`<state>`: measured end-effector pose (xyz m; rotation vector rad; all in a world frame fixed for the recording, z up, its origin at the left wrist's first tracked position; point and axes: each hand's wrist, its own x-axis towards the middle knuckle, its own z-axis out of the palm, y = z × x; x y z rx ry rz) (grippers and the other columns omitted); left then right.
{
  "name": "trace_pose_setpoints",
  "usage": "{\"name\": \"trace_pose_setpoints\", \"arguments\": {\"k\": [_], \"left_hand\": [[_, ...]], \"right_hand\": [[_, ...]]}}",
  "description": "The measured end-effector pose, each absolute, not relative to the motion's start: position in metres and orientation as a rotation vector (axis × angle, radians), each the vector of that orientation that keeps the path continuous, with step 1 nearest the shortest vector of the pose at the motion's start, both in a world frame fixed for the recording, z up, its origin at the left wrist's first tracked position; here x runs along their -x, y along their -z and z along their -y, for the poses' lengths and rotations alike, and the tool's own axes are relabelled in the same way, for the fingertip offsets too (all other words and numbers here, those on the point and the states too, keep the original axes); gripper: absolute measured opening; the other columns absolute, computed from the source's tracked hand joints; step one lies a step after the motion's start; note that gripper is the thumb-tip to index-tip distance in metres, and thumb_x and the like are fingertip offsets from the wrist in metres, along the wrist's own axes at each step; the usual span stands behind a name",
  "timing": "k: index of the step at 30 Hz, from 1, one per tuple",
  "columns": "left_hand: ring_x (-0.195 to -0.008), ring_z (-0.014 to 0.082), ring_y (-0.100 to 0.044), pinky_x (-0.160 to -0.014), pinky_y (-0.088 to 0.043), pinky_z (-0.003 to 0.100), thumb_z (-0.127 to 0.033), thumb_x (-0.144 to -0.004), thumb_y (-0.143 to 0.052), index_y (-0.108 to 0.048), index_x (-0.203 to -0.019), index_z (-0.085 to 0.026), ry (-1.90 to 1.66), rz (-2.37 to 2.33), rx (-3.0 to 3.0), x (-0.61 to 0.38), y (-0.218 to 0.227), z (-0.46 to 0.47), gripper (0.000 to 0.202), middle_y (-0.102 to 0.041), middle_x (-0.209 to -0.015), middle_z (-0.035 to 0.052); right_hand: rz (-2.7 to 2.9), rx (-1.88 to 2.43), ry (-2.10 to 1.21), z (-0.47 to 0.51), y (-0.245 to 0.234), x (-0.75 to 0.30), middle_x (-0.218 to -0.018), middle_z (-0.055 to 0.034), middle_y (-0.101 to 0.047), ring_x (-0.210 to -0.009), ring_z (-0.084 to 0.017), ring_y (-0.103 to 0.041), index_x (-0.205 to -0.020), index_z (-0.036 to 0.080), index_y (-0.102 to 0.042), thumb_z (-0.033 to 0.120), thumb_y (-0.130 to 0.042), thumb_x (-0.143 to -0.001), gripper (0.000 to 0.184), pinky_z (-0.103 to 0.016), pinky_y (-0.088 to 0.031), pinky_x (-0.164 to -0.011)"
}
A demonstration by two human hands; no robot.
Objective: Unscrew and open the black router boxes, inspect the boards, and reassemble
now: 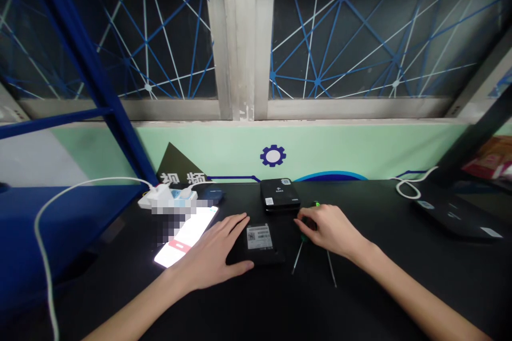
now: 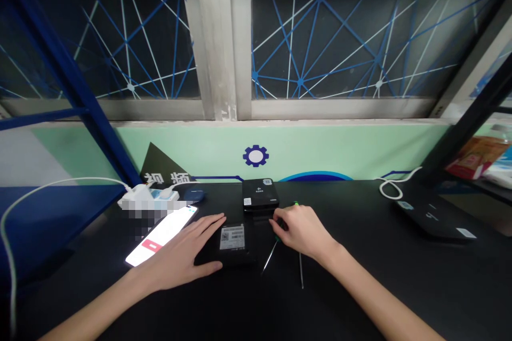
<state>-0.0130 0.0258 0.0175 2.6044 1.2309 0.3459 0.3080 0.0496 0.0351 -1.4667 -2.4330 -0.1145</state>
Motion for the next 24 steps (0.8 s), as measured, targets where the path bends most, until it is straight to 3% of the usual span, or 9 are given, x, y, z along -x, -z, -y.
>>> {"name": "trace_pose_setpoints", "arguments": {"k": [7, 13, 20, 24], "left_hand": [[-0.144, 0.0368, -0.036, -0.11, -0.039, 0.056, -0.067, -0.093, -0.053, -0.02, -0.159, -0.033, -0.342, -1.221, -2.599, 0.016, -0.014, -0.026, 0.081, -0.029, -0.162, 0.0078], [-0.144, 0.0381, -0.035, -0.11, -0.038, 0.057, -0.067, -0.093, -0.053, -0.018, -0.159, -0.033, -0.324, -1.221, -2.594, 0.017, -0.013, -0.027, 0.082, -0.027, -0.163, 0.0077], [-0.143, 0.0367, -0.037, -0.111, -0.037, 0.055, -0.066, -0.094, -0.054, -0.019, -0.159, -0.034, -0.367, -1.193, -2.606, 0.017, -0.014, -0.027, 0.081, -0.03, -0.162, 0.0072], [-0.143, 0.0369, -0.037, -0.111, -0.038, 0.055, -0.067, -0.094, -0.053, -0.019, -0.159, -0.034, -0.351, -1.203, -2.598, 0.017, -0.015, -0.027, 0.081, -0.029, -0.162, 0.0076]], "right_hand": [[2.508, 1.458, 0.204, -0.049, -0.028, -0.306, -0.058, -0.0045, -0.067, -0.057, -0.021, -0.067, -0.059, 0.02, -0.067, 0.036, -0.047, -0.1, 0.049, -0.03, -0.036, -0.055], [2.552, 1.312, 0.1, -0.047, -0.023, -0.305, -0.064, -0.0039, -0.068, -0.058, -0.019, -0.066, -0.063, 0.02, -0.069, 0.034, -0.049, -0.1, 0.045, -0.03, -0.042, -0.059], [2.572, 1.244, 0.074, -0.042, -0.026, -0.301, -0.068, -0.0031, -0.068, -0.061, -0.018, -0.066, -0.068, 0.02, -0.069, 0.032, -0.049, -0.1, 0.039, -0.028, -0.041, -0.058], [2.437, 1.414, 0.154, -0.044, -0.036, -0.306, -0.068, -0.0024, -0.068, -0.061, -0.018, -0.065, -0.071, 0.021, -0.067, 0.032, -0.05, -0.098, 0.034, -0.028, -0.037, -0.056]]}}
